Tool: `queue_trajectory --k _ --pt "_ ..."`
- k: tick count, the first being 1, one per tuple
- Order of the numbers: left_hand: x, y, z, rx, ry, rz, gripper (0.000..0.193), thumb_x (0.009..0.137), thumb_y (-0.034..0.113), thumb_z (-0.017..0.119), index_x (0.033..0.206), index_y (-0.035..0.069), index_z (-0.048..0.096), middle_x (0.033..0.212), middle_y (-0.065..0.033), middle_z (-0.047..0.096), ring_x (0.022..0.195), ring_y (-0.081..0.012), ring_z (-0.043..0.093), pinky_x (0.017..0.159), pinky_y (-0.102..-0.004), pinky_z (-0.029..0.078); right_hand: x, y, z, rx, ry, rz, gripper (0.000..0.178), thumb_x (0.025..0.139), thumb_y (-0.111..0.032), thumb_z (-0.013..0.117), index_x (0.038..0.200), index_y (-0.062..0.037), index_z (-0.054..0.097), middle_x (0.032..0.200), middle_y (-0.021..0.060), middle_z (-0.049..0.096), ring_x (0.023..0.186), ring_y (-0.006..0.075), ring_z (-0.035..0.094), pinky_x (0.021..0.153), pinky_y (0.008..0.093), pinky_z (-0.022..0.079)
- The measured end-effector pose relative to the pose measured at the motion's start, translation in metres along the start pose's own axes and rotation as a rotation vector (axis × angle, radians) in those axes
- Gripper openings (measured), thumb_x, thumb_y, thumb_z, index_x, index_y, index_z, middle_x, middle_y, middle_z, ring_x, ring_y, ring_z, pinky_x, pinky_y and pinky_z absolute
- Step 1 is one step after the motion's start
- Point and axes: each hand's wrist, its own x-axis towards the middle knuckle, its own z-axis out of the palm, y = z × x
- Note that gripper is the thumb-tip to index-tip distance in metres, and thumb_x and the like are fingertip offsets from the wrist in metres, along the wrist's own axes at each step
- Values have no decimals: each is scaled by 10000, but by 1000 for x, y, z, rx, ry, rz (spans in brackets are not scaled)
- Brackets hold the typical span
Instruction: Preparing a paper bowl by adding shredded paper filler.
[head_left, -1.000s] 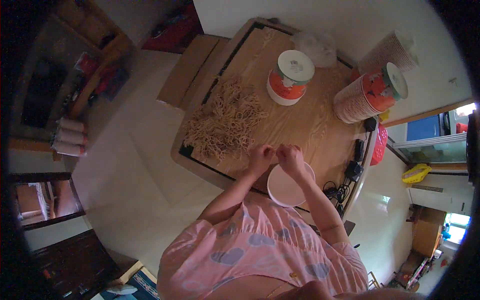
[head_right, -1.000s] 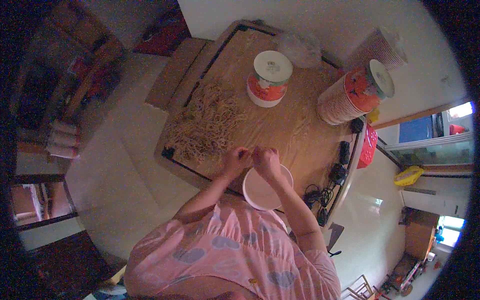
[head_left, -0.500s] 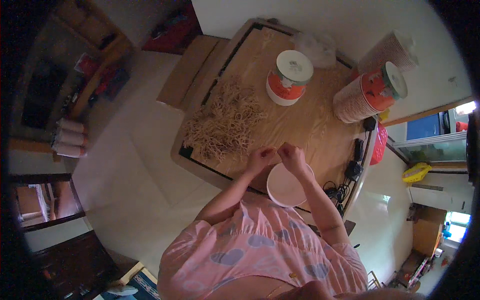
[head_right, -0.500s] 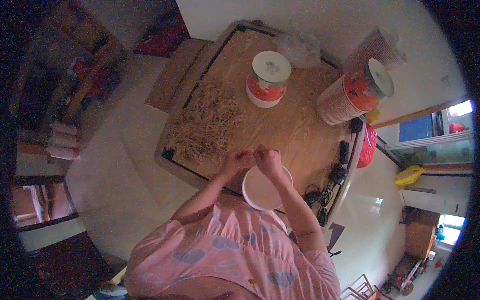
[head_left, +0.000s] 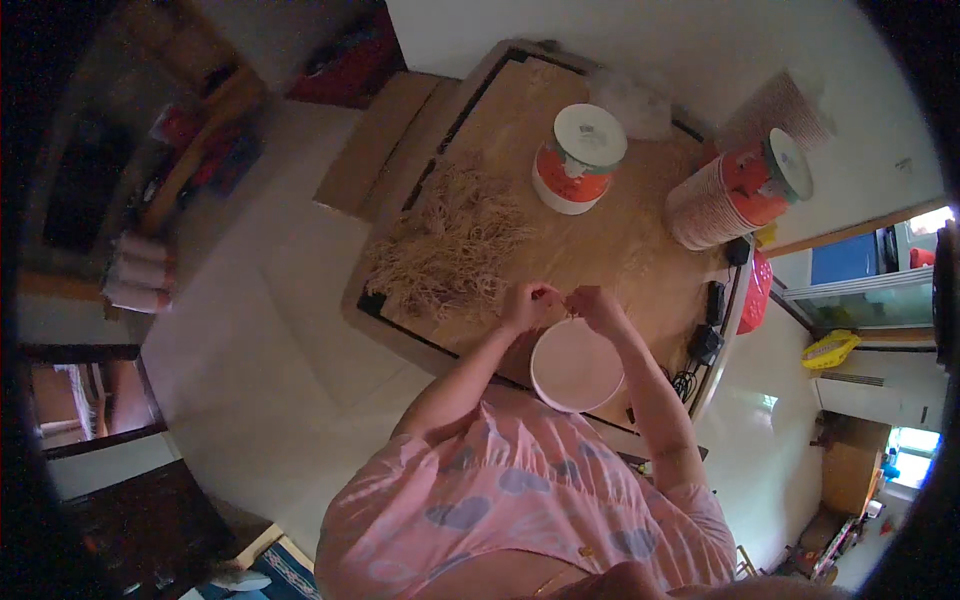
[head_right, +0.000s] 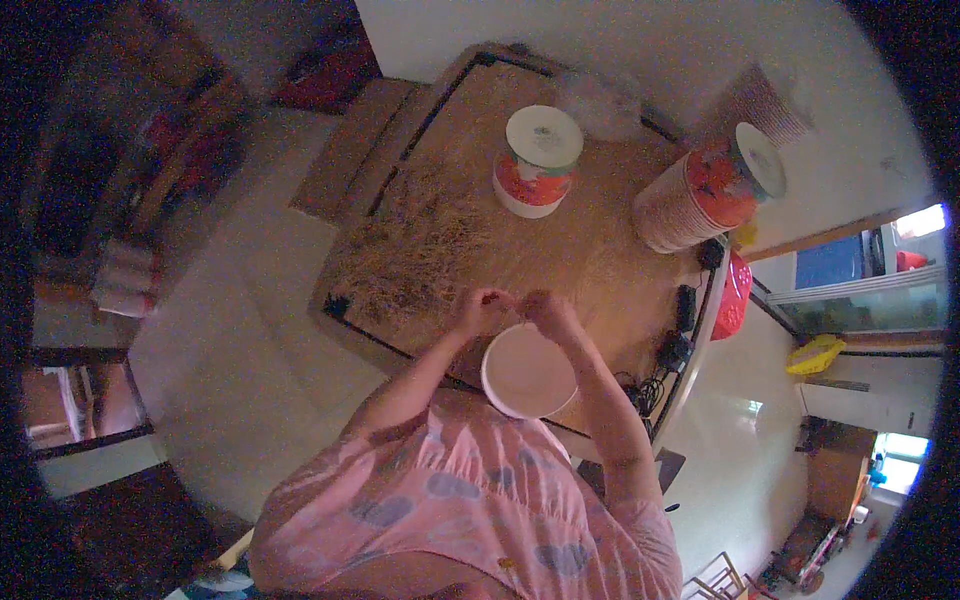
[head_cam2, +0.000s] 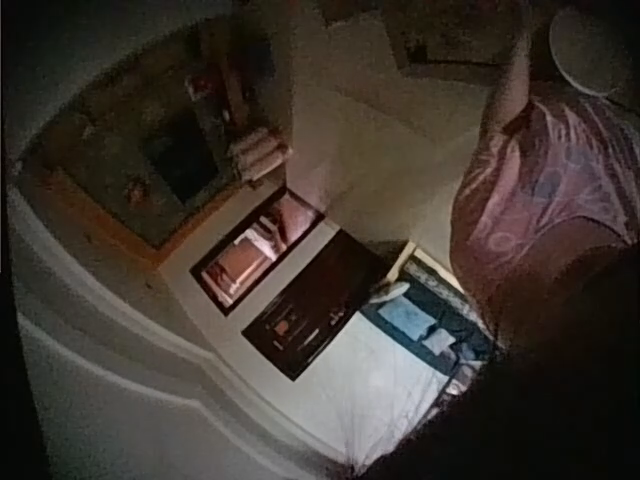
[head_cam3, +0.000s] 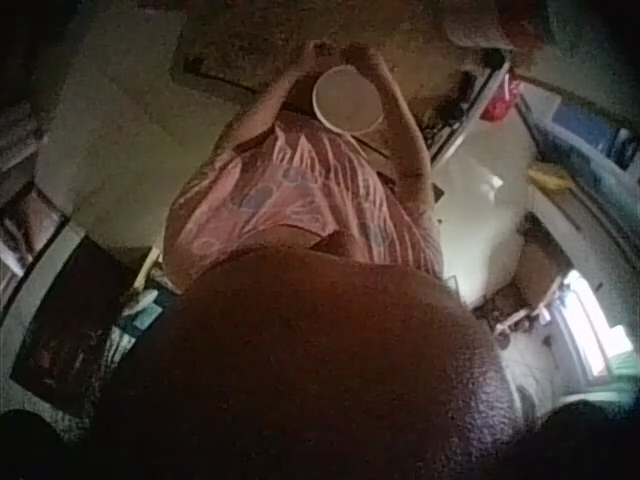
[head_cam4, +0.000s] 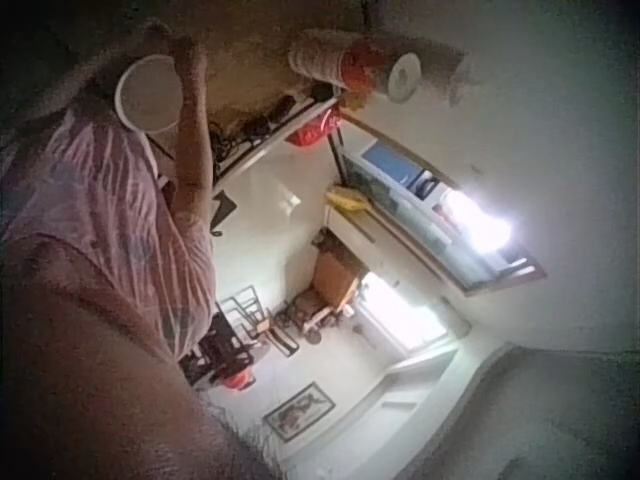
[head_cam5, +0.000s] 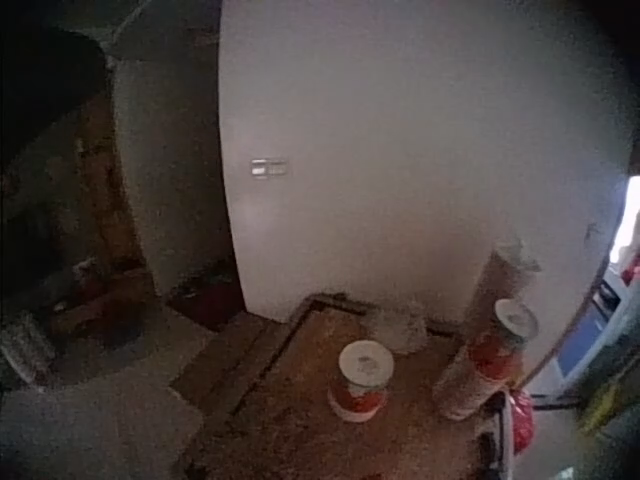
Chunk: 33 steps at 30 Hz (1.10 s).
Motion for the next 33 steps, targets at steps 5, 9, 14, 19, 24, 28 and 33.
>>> queue_trajectory --k 5,9,14,19,24,28,33 --pt "12 25 -4 -4 -48 28 152 771 163 613 849 41 660 743 -74 652 683 -124 617 614 -263 477 16 19 -6 352 -131 89 186 805 -179 556 833 -23 651 685 33 610 616 102 545 573 264 451" --pt "17 22 2 -121 -66 -21 145 789 135 591 849 21 656 759 -58 657 720 -114 617 656 -255 479 26 32 2 428 -147 171 198 801 -203 595 811 -14 656 681 22 606 609 83 542 560 232 441" --pt "19 37 -3 -45 -105 -72 146 799 103 588 905 17 641 834 -57 650 781 -108 594 726 -254 464 27 26 -1 514 -170 216 199 790 -210 625 817 -16 659 680 11 605 597 76 541 554 209 436" --pt "25 28 -3 -8 -70 4 133 773 115 603 873 45 657 759 -67 653 707 -121 618 650 -242 480 28 19 -1 656 -168 305 158 770 -144 637 849 -9 652 722 24 609 600 80 545 548 196 440" --pt "28 32 -5 -32 -150 16 114 760 99 618 850 40 656 747 -63 651 698 -115 614 638 -246 482 32 37 5 642 -138 302 198 747 -188 664 839 -14 650 696 25 607 578 83 542 537 208 446" --pt "30 18 -2 -150 -73 -12 76 751 84 625 797 30 652 728 -70 646 679 -109 609 628 -248 483 35 39 10 631 -110 298 209 724 -211 685 800 -21 646 659 19 599 558 86 530 526 224 439" --pt "30 20 -1 8 -63 -55 69 736 92 631 740 24 642 677 -64 636 641 -125 611 587 -264 478 30 32 2 498 -182 286 148 721 -162 655 767 -24 629 649 15 583 571 89 521 519 230 418"
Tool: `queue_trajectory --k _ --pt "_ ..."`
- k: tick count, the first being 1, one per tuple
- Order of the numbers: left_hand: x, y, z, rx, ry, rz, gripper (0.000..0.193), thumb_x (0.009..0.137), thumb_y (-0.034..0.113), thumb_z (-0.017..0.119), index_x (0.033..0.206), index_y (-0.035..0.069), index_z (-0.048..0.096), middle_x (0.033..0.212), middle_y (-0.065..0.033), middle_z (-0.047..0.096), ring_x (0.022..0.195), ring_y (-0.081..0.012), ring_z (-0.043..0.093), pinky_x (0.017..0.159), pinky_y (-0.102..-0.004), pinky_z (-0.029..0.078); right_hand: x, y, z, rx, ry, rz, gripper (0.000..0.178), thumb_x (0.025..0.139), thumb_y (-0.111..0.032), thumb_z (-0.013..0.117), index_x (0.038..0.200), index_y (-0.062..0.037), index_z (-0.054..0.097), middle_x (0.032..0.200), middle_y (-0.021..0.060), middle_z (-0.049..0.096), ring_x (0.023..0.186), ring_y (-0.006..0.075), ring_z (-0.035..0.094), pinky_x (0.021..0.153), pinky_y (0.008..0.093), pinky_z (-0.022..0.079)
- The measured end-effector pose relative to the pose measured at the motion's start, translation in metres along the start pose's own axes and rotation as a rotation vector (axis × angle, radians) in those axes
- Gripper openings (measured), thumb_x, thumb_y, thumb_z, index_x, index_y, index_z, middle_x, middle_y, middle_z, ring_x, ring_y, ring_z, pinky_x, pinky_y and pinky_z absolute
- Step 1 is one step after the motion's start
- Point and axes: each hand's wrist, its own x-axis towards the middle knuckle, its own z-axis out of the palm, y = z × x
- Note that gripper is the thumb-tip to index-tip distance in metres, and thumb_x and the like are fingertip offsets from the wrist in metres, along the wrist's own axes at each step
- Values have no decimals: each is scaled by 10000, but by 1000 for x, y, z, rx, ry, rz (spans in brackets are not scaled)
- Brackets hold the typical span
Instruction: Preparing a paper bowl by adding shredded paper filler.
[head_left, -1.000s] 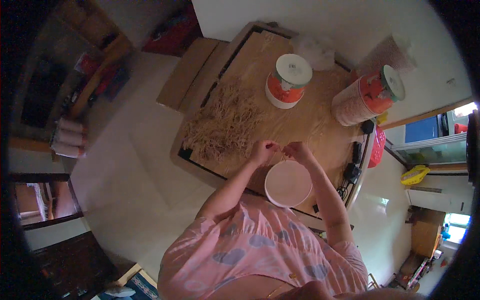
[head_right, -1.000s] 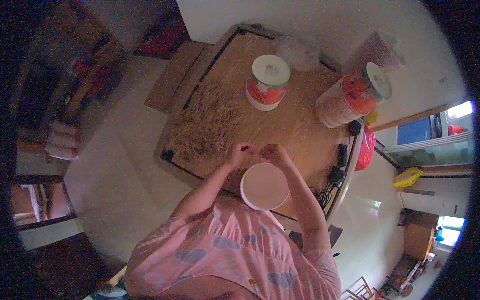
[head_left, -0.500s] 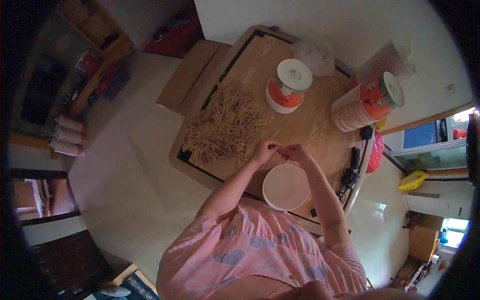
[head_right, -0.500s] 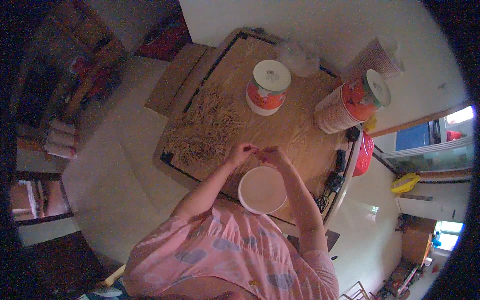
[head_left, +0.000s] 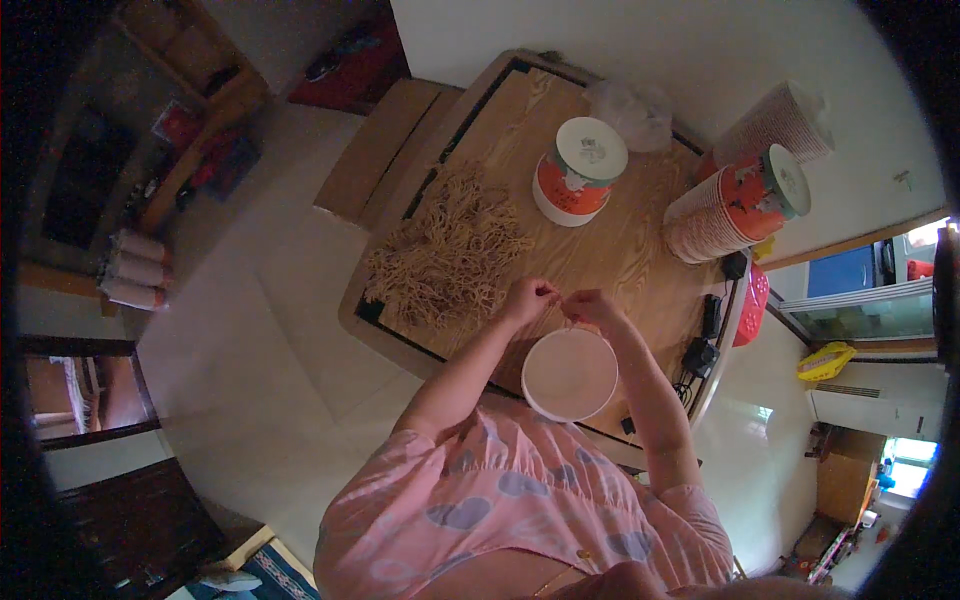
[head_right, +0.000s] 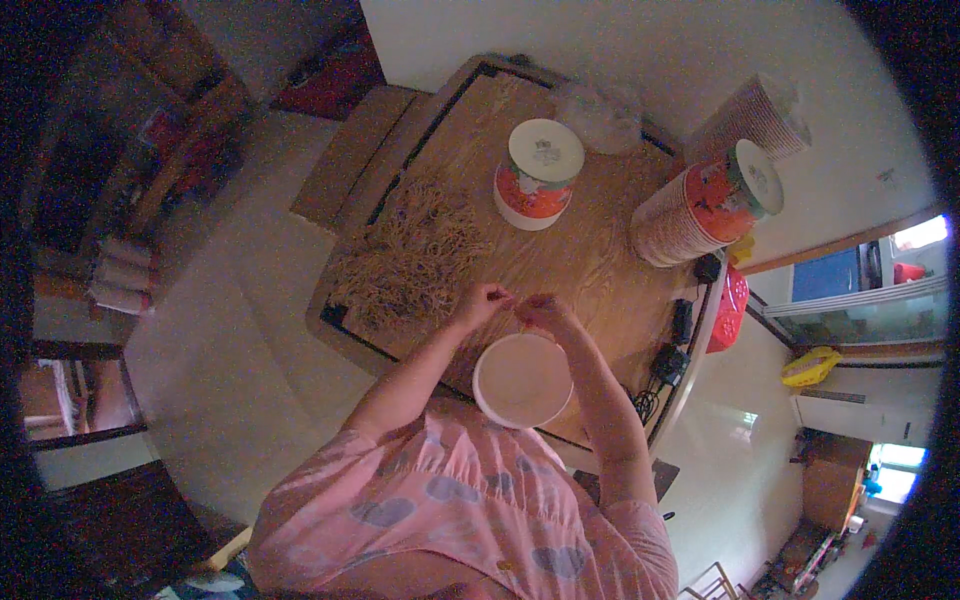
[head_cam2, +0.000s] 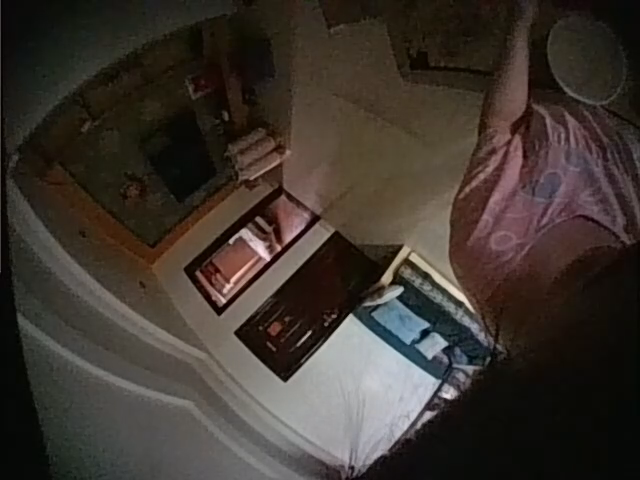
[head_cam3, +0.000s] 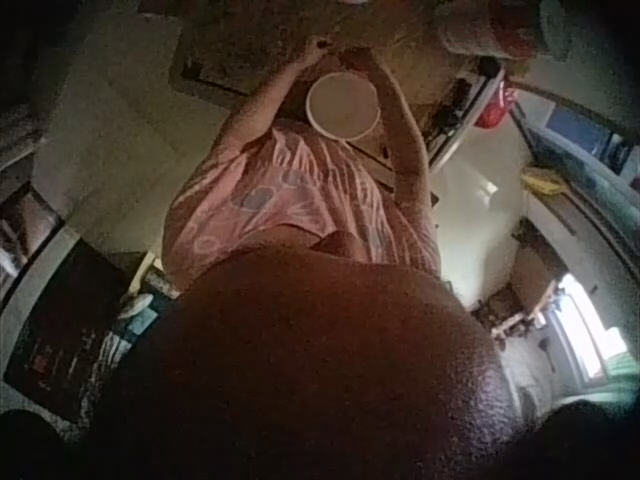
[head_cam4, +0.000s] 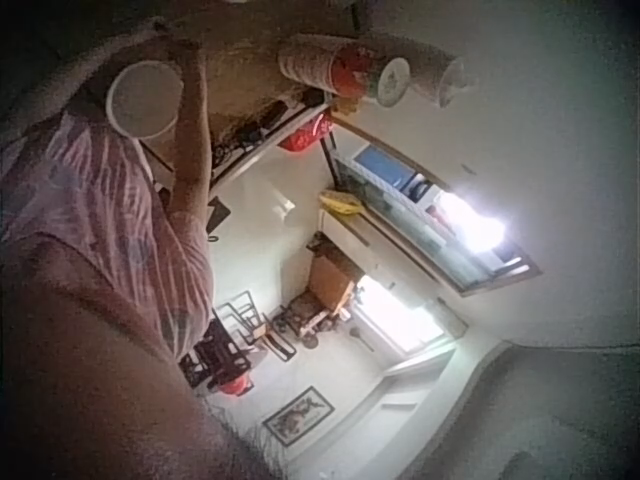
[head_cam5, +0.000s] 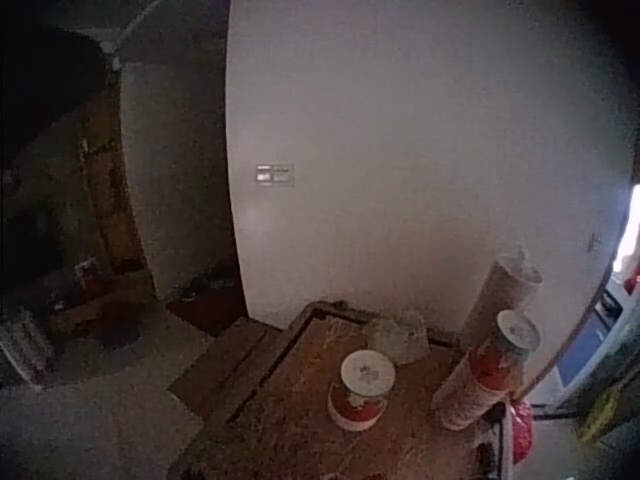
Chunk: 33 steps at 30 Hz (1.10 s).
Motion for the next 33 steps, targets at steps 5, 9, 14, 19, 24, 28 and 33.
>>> queue_trajectory --k 5,9,14,19,24,28,33 --pt "1 -19 5 91 119 70 69 711 107 639 710 38 637 646 -64 627 598 -184 610 574 -295 479 -14 -3 2 -113 -46 32 140 729 -162 633 736 -24 613 631 5 562 566 81 501 496 220 388" --pt "-3 -28 4 238 86 18 111 680 92 632 781 45 634 734 -86 634 666 -231 611 620 -317 478 -27 -3 0 -107 -139 -195 123 738 -166 633 707 -53 599 599 -11 535 538 74 482 475 220 378" --pt "-16 5 -2 182 24 290 346 658 85 659 996 63 584 910 -130 607 844 -239 588 724 -325 457 -42 -4 -1 271 -139 -13 107 761 -160 627 735 -64 587 644 -8 543 552 72 484 495 210 386" --pt "-50 82 -14 249 67 431 415 668 62 669 1067 74 554 908 -140 593 873 -240 569 779 -334 448 -69 -33 3 528 -152 -121 71 790 -88 597 822 -40 557 748 16 566 668 84 530 604 213 431" --pt "-57 76 -13 -70 -201 126 214 778 65 593 992 60 589 850 -70 625 757 -144 592 687 -286 476 -75 -33 9 487 -162 -187 80 793 -82 593 842 -26 561 749 24 570 696 93 541 635 221 442" --pt "-60 81 -18 1 -214 21 129 809 89 566 919 41 613 759 -38 636 682 -113 594 641 -271 482 -80 -30 7 327 -162 -216 101 794 -111 602 815 -16 579 747 21 579 701 88 538 631 215 434" --pt "-56 71 -17 71 -121 56 133 828 97 546 887 -3 611 695 -49 632 674 -118 600 637 -244 480 -87 -20 11 134 -172 -116 113 797 -131 598 777 -20 594 729 0 574 689 79 525 621 215 419"
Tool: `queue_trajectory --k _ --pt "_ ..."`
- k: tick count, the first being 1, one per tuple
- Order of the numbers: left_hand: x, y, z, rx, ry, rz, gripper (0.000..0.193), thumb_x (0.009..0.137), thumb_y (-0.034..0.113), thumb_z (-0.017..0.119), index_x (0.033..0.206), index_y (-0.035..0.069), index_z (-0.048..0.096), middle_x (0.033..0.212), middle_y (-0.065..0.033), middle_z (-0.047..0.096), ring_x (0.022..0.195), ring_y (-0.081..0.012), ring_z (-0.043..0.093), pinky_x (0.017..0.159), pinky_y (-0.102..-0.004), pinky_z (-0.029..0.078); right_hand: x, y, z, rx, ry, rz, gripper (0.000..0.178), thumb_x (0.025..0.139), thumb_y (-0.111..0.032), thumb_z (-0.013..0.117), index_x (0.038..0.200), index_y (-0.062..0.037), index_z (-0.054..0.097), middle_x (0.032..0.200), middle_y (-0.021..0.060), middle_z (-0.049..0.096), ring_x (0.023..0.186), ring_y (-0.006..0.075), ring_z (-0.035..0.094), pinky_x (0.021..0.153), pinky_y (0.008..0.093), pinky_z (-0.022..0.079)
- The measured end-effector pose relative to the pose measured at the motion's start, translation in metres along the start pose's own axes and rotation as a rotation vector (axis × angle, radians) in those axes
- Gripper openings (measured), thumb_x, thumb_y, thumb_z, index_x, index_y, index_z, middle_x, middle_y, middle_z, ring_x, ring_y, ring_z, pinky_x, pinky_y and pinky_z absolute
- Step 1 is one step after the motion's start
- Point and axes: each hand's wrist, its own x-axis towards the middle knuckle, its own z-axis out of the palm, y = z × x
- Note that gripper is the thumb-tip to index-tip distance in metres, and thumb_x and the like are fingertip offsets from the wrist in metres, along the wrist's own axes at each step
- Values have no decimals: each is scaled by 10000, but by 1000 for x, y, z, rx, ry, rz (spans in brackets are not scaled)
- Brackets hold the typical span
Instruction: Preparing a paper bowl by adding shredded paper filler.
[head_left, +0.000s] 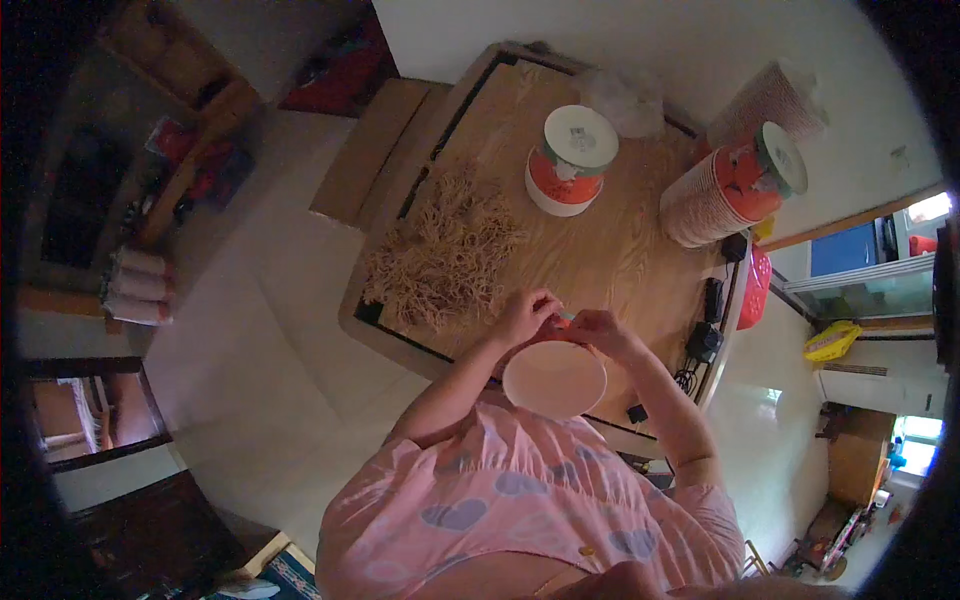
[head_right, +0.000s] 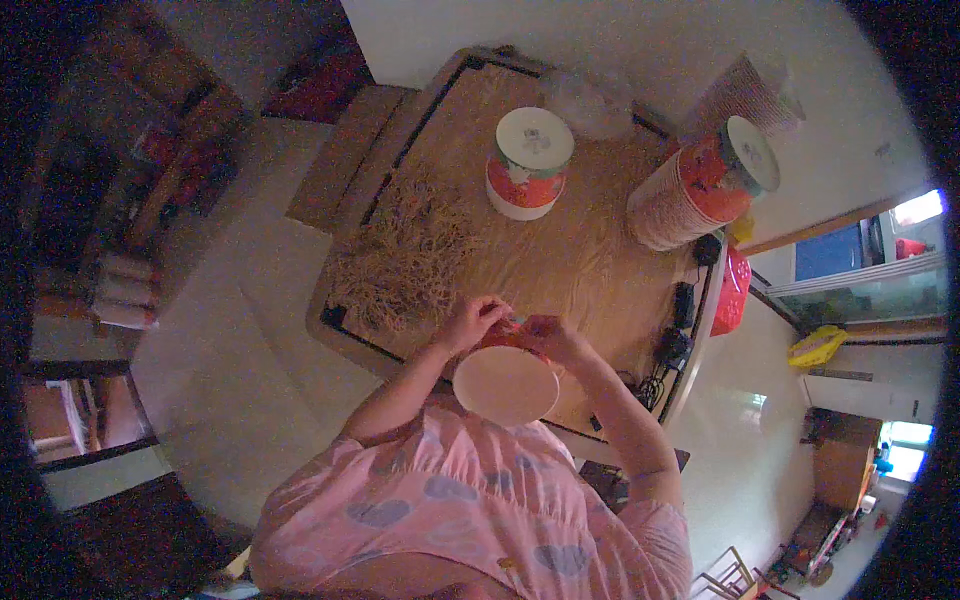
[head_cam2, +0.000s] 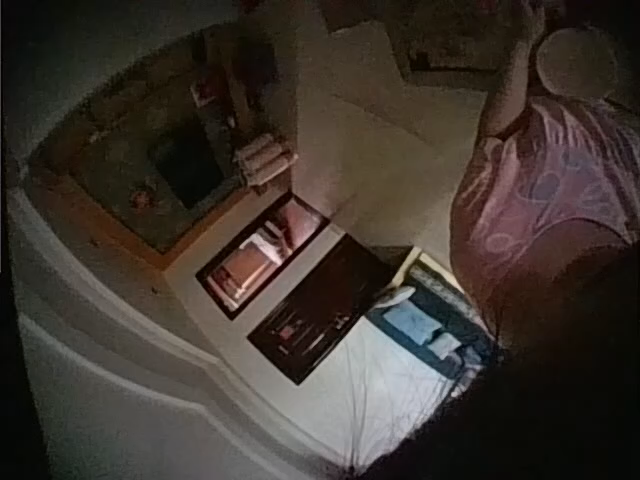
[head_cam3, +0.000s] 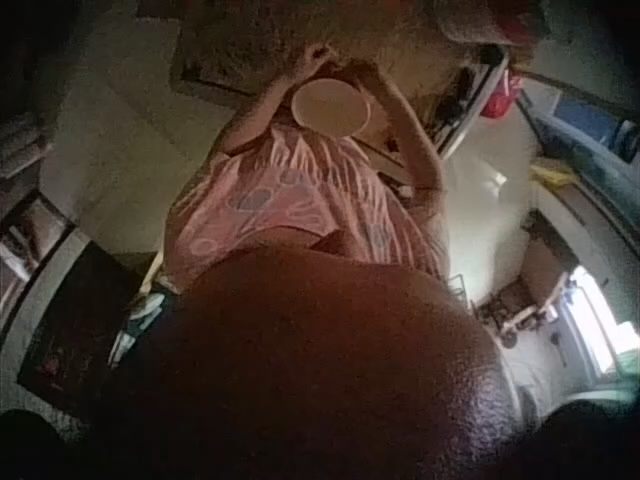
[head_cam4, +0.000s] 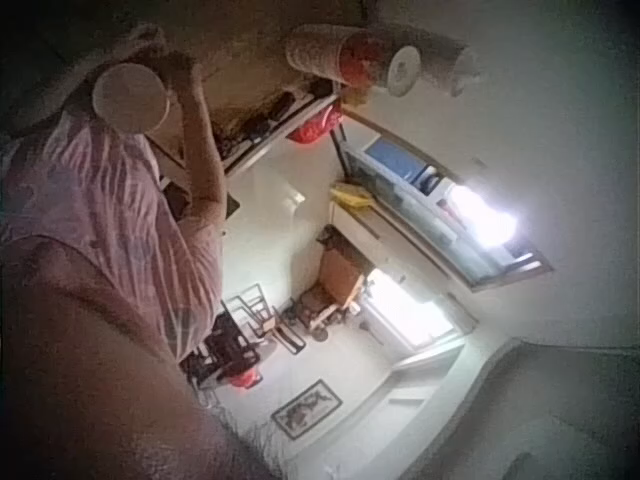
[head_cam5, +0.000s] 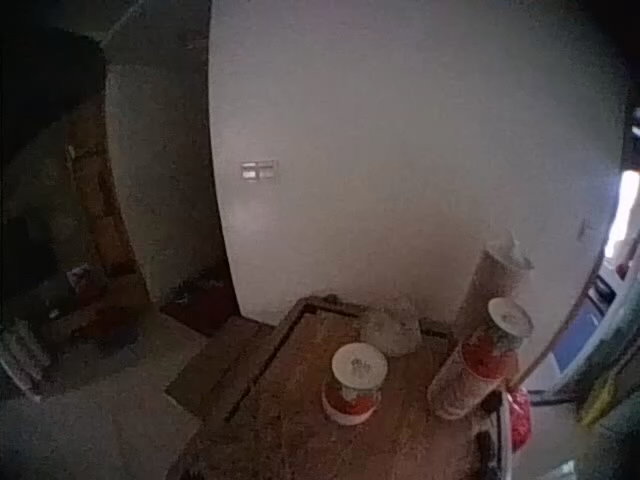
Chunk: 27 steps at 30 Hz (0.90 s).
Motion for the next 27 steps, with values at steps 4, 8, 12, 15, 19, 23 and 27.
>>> queue_trajectory --k 4,8,12,15,19,23,27 --pt "-3 11 -6 -193 -104 -63 141 829 101 552 898 -6 612 733 -64 637 696 -121 600 648 -246 481 -10 -9 3 -35 37 43 111 798 -140 592 784 -29 593 719 -11 563 680 76 511 620 216 411" --pt "-6 21 -5 -245 -178 83 142 815 95 570 896 -13 610 796 -83 637 730 -117 595 664 -248 480 -12 -12 1 90 21 -18 115 802 -147 586 798 -32 581 727 -11 555 680 75 504 619 216 406" --pt "-5 20 -9 -65 -290 42 153 805 78 572 932 0 605 829 -73 636 747 -110 591 672 -249 477 -13 -15 -1 229 -8 -66 116 804 -145 579 830 -33 568 750 -7 548 690 78 500 623 214 401" --pt "-5 4 -5 -9 -223 64 157 794 74 579 934 9 605 836 -82 632 740 -125 589 663 -256 469 -15 -18 -3 193 -32 -65 119 810 -149 573 837 -33 565 760 -4 549 699 81 503 628 215 404" --pt "-4 27 -8 -48 281 418 110 768 71 584 869 28 582 825 -80 594 738 -173 557 660 -293 458 -14 -8 -4 187 38 -54 136 816 -168 572 835 -33 568 760 -1 551 708 84 507 637 220 412" --pt "-45 151 -47 -72 526 743 111 734 90 597 825 61 541 816 -76 548 765 -214 526 675 -318 448 -18 -6 -5 212 7 -84 145 813 -173 580 838 -31 572 760 5 559 717 89 514 647 228 419" --pt "-112 170 -81 -389 -41 975 125 756 138 549 846 55 526 845 -87 535 800 -225 509 708 -332 423 -8 -10 3 218 -20 -54 119 806 -146 578 843 -33 575 765 16 569 718 97 527 652 238 427"
